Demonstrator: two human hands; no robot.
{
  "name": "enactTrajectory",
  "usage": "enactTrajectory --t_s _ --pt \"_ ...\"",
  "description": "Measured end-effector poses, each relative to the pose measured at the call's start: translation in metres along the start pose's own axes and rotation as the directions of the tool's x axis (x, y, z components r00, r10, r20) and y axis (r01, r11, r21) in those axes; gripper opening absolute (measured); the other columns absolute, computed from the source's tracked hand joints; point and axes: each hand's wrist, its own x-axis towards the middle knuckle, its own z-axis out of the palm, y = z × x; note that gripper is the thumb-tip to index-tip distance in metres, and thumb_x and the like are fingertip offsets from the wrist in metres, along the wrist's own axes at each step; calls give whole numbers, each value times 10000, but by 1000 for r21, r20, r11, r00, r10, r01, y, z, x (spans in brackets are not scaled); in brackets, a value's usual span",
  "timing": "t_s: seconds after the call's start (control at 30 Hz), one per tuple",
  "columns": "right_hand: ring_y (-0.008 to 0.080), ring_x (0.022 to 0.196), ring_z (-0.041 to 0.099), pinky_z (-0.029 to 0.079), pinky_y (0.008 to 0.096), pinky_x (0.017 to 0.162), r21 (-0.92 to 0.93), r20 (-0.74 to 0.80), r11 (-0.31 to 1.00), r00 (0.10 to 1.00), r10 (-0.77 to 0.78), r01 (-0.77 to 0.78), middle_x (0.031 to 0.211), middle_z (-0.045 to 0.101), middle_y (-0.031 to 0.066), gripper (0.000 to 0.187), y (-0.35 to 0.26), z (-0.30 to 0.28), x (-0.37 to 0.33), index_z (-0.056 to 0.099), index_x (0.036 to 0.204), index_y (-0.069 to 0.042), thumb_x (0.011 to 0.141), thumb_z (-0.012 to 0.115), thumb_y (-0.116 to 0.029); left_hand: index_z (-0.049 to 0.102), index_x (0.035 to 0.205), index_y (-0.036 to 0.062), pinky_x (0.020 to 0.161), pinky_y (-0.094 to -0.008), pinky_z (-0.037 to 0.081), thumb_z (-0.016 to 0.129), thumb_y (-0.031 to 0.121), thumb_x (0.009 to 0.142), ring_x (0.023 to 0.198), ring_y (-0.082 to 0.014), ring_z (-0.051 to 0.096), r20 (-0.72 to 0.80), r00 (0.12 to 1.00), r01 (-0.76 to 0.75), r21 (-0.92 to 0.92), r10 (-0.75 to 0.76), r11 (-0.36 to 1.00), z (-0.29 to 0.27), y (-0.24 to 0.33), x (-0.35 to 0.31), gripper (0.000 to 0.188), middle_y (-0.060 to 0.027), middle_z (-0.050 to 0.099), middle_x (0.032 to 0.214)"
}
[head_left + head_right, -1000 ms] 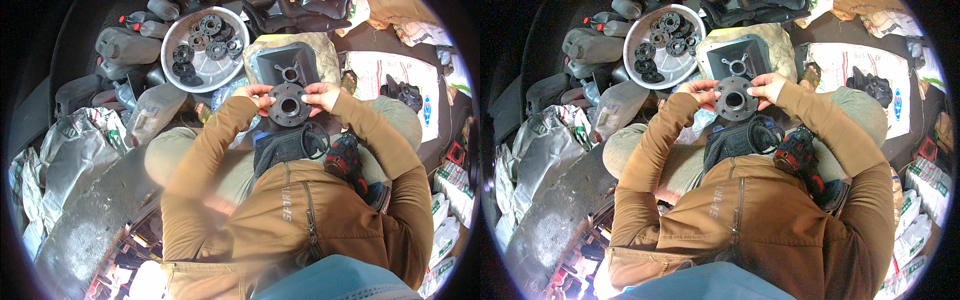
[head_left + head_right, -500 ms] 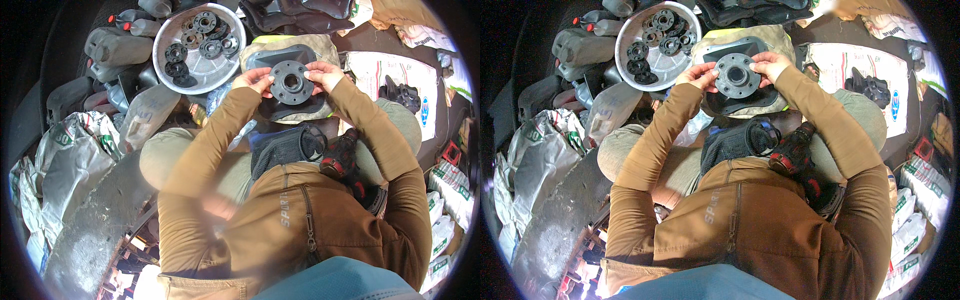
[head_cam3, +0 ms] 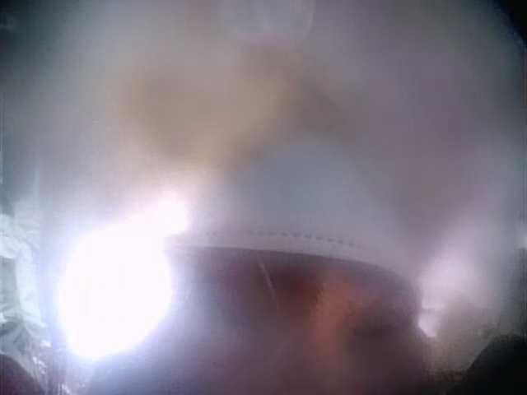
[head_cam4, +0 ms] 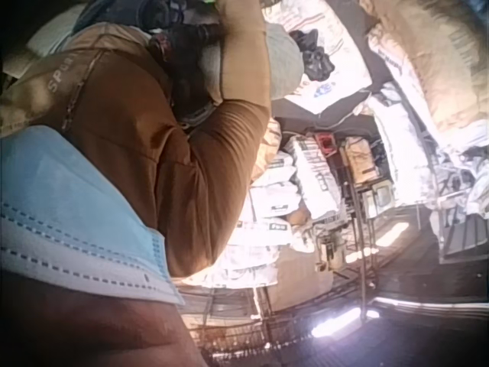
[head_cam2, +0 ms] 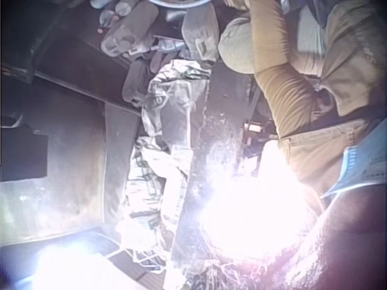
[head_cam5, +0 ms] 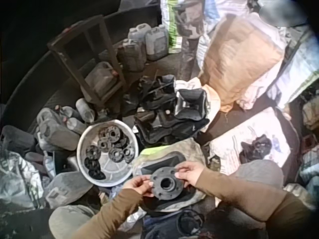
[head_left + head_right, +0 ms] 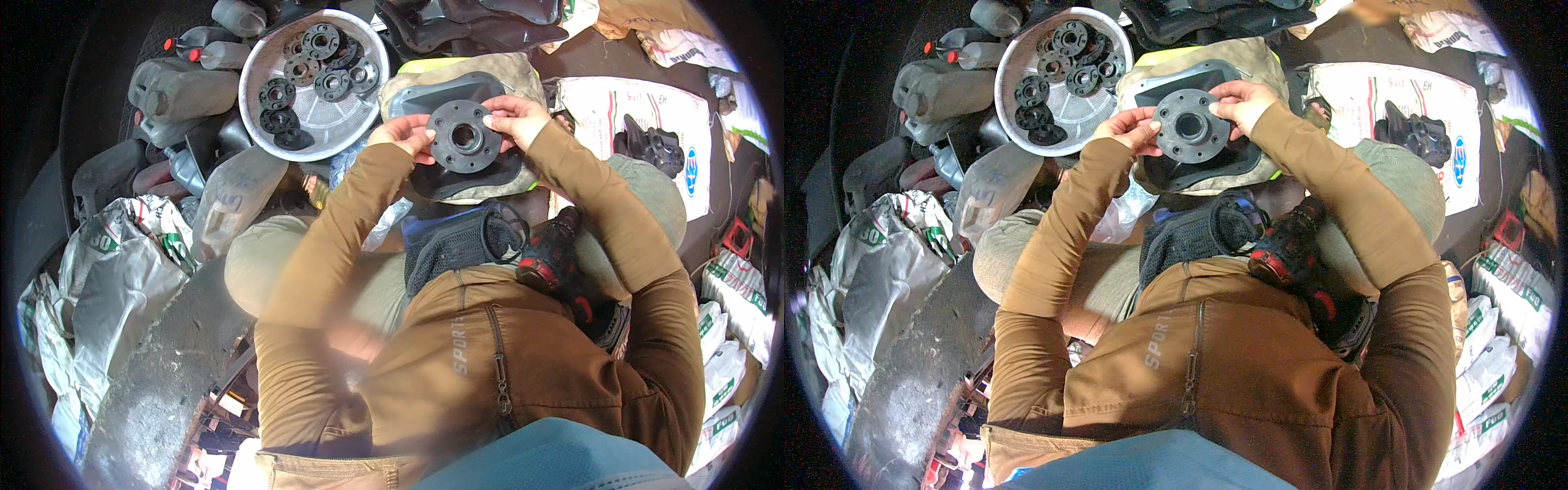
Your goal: The person sits on the floor and uses a cordless drill to fasten circular plastic inserts into larger black plastic housings. They repeatedly pick up a housing, align an insert, drill it in place, and set the finished unit aside.
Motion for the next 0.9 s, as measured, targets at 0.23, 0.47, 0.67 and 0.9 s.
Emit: enactTrajectory --t_s 0.23,0.47,0.67,0.9 --pt "97 646 554 455 227 462 -55 -3 997 999 -47 46 824 589 2 301 1 1 3 604 1104 -32 820 644 -124 527 1126 -34 642 -257 563 631 64 836 726 -148 627 -45 998 50 23 -49 998 2 3 0 323 -88 627 913" --pt "91 643 553 459 225 454 -72 11 996 998 -56 57 808 590 -1 291 -2 1 3 609 1098 -35 820 643 -113 523 1132 -33 650 -253 562 628 57 836 731 -150 629 -35 998 51 11 -50 999 1 3 -2 327 -91 629 898" --pt "105 681 562 473 230 470 -104 6 994 999 -32 32 860 587 19 298 -5 0 0 602 1108 -30 823 640 -109 523 1151 -33 666 -254 560 632 67 837 756 -146 627 -30 999 26 14 -25 1000 2 3 -3 347 -87 625 906" --pt "109 676 563 471 234 470 -81 -1 996 999 -32 32 840 596 16 314 0 -1 4 593 1117 -23 822 642 -118 526 1153 -37 669 -250 552 636 74 837 769 -142 621 -15 1000 27 23 -27 999 2 4 -1 353 -83 622 935"
